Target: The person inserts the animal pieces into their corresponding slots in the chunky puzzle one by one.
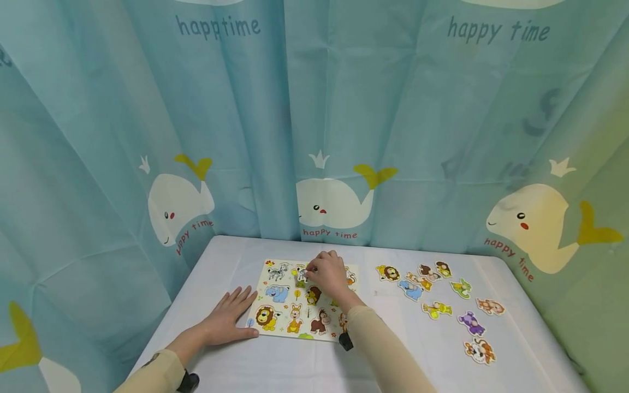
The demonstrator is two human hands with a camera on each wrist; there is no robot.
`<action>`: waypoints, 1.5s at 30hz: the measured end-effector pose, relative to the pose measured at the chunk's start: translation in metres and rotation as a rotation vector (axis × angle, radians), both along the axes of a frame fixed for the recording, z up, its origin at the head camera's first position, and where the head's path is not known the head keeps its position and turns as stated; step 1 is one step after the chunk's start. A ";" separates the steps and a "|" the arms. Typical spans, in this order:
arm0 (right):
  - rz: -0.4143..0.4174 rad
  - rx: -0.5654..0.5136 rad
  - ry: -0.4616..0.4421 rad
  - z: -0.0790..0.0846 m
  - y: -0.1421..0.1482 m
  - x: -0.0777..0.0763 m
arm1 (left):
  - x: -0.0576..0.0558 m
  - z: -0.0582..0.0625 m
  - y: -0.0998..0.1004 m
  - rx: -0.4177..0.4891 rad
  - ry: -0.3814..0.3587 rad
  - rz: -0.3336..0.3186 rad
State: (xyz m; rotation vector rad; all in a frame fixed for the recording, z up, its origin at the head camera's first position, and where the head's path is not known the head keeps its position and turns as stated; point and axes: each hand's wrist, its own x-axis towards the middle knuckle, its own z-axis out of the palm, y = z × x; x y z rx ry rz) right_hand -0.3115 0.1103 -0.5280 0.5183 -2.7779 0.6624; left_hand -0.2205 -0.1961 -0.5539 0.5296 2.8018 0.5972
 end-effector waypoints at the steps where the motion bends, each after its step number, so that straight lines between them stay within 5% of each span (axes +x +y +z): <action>1: -0.003 0.001 -0.003 -0.002 -0.003 -0.002 | 0.000 0.000 0.000 0.000 0.000 0.001; 29: -0.053 0.022 -0.044 -0.022 -0.077 -0.026 | -0.001 0.000 -0.002 0.007 -0.008 -0.019; 45: -0.074 -0.012 -0.121 -0.020 -0.090 -0.020 | -0.001 -0.004 -0.003 0.032 0.005 -0.025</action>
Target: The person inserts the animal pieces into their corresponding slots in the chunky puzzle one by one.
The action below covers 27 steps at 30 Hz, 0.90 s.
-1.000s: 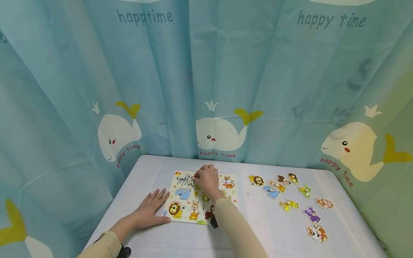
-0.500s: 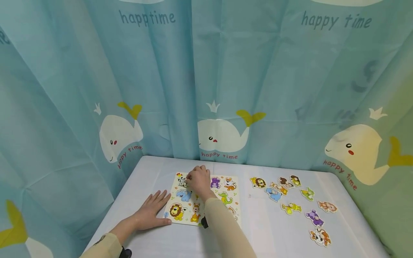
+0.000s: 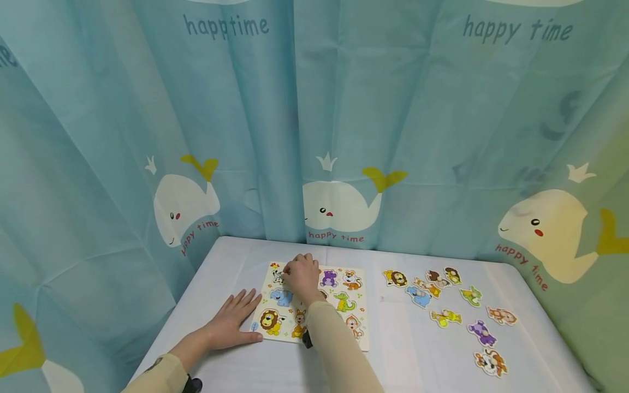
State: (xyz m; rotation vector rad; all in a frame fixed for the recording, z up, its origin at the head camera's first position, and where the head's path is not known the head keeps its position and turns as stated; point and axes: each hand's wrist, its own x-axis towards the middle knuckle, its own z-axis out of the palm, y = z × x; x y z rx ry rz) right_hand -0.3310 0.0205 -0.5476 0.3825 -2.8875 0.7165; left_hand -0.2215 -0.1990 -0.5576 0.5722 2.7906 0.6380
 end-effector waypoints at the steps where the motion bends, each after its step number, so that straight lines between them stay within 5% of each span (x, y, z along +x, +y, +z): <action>1: 0.000 -0.002 -0.001 0.000 0.000 0.000 | 0.000 0.000 0.000 0.001 0.001 0.000; 14: -0.030 -0.034 -0.016 -0.003 -0.005 0.001 | 0.000 -0.004 -0.002 0.031 0.019 -0.007; 27: -0.036 -0.053 -0.026 -0.004 -0.006 0.001 | 0.000 0.003 0.002 -0.038 -0.002 0.001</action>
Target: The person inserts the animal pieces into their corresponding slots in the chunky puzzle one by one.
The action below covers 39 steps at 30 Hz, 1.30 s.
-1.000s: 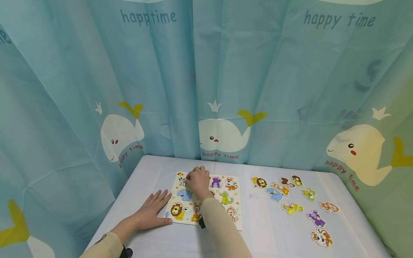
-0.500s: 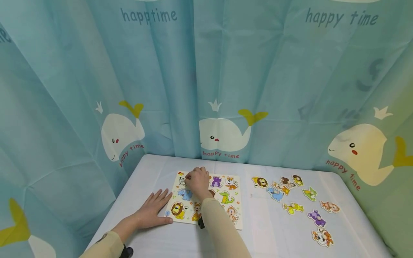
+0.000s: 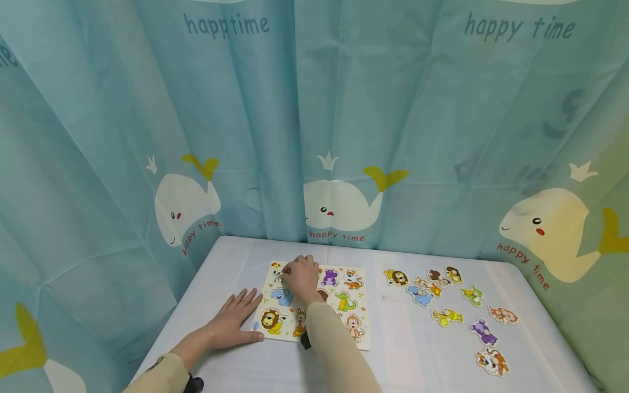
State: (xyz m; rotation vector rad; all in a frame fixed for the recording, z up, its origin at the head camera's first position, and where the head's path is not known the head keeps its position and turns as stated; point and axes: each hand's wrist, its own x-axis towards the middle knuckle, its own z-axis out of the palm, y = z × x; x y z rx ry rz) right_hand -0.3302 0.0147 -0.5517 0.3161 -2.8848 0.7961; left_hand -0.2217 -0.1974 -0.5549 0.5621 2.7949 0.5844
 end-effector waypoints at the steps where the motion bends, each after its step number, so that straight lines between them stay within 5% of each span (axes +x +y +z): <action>1: -0.001 -0.003 0.002 0.000 0.000 0.000 | 0.000 0.000 0.000 -0.001 0.000 0.001; 9: -0.010 0.022 -0.004 -0.002 -0.002 0.001 | 0.000 0.002 0.000 -0.003 -0.016 0.012; 18: 0.078 0.057 -0.012 0.005 0.012 -0.002 | -0.001 0.006 0.001 -0.044 0.016 0.024; 28: 0.083 -0.160 0.033 0.032 0.078 -0.003 | -0.001 0.007 0.005 -0.032 0.015 0.014; 39: 0.062 -0.174 0.078 0.047 0.138 0.008 | -0.001 0.008 0.004 0.038 -0.036 0.035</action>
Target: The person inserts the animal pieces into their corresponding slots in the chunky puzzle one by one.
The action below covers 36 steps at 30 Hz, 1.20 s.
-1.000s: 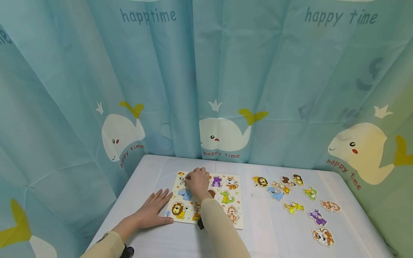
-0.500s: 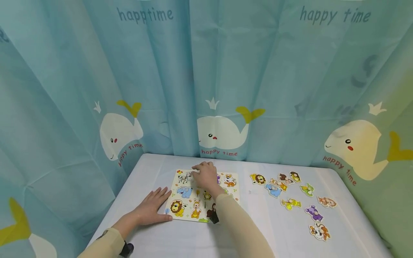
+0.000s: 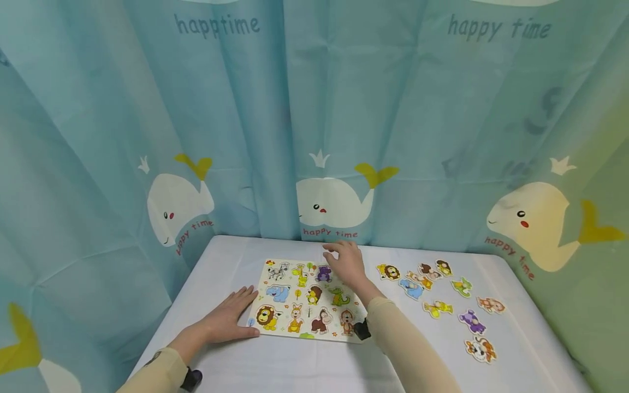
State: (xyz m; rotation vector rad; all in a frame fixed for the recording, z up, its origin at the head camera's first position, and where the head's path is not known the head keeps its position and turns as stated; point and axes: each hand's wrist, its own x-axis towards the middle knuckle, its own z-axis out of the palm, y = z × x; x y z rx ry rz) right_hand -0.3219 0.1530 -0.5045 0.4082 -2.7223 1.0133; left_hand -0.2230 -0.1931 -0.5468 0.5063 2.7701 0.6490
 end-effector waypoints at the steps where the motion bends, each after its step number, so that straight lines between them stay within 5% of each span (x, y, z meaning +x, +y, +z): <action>1: -0.001 -0.001 0.002 0.000 0.004 0.002 | 0.000 0.000 0.000 0.001 0.000 0.003; 11: -0.059 0.008 0.001 -0.001 0.048 0.016 | -0.001 -0.011 -0.003 -0.008 0.013 0.006; 23: -0.182 0.065 0.027 0.008 0.125 0.037 | 0.000 -0.005 0.000 -0.002 0.027 -0.002; 36: -0.191 0.106 0.007 0.004 0.185 0.056 | -0.001 -0.008 -0.001 -0.001 0.043 -0.028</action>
